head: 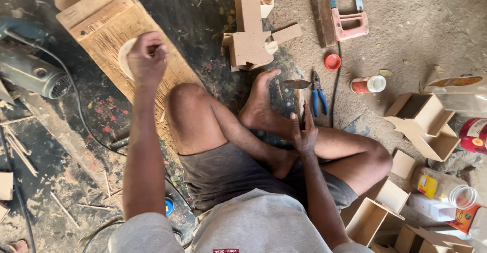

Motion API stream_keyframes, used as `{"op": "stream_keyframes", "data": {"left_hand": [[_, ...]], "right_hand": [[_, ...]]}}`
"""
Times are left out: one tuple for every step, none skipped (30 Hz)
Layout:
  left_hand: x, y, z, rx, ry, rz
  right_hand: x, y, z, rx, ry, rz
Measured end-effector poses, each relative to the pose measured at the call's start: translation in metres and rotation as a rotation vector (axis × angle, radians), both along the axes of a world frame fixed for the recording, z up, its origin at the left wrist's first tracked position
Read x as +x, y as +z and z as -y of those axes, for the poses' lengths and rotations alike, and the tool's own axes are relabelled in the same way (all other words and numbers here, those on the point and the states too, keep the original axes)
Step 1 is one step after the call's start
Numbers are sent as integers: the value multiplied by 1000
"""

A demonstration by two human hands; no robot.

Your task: The person assembles small wooden boxes by hammering nails into pre-cut wooden pieces. They use pliers to adjust nails and a hammer to secure joints, then apply glue to edges and fit pieces together to form box structures.

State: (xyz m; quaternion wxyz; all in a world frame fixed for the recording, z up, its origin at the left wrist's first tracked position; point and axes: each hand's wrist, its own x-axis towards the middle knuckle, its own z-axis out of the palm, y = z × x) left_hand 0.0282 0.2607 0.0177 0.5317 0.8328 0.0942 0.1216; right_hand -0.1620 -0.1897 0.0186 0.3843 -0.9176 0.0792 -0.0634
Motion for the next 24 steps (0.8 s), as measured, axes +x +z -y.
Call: {"op": "stream_keyframes", "data": {"left_hand": [[2, 5, 16, 13, -34, 84], [4, 9, 33, 26, -67, 169], [6, 12, 51, -18, -124, 230], [9, 12, 69, -64, -181, 291], [13, 12, 86, -65, -216, 289], [18, 10, 102, -65, -252, 289], [22, 7, 116, -22, -257, 281], [26, 4, 129, 21, -262, 274], [29, 0, 138, 64, -268, 268], [33, -5, 145, 96, -277, 274], [35, -9, 151, 126, -285, 277], [36, -12, 155, 156, -292, 278], [37, -16, 157, 143, -302, 277], [38, -18, 159, 131, -312, 279], [39, -19, 159, 118, -322, 282], [39, -19, 158, 104, -334, 317], [38, -19, 157, 89, -347, 346], [37, -19, 156, 73, -358, 373], [35, -18, 155, 91, -358, 371], [34, -18, 154, 110, -356, 371], [33, -18, 153, 129, -354, 370], [33, -18, 153, 144, -356, 374], [33, -19, 153, 158, -360, 379], [33, -21, 153, 171, -364, 386]], "right_hand": [[0, 0, 0, 0, -1, -7], [0, 0, 0, 1, -2, -12], [0, 0, 0, 6, -5, -18], [-1, 0, 0, 10, -8, -25], [-1, 0, 0, 13, -10, -33], [-1, 1, -1, 15, -9, -36], [-1, 1, -1, 18, -10, -38], [-1, 2, -1, 20, -10, -41], [-1, 2, 0, 24, -10, -38], [-1, 2, -1, 28, -11, -36], [-2, 3, 0, 30, -11, -38], [-2, 3, 0, 33, -9, -38], [-2, 3, 0, 37, -8, -35], [-2, 3, 0, 42, -7, -29], [-2, 2, 0, 41, -1, -19], [-3, 2, 0, 40, 3, -9], [-3, 2, 0, 39, 6, -5], [-3, 1, 0, 37, -4, -16], [-3, 1, 0, 36, -12, -27], [-3, 0, 0, 35, -18, -35], [-3, -1, 0, 45, -13, -26], [-3, -1, 0, 54, -9, -19], [-3, -2, 1, 61, -7, -11], [-3, -3, 1, 53, -13, -26]]}}
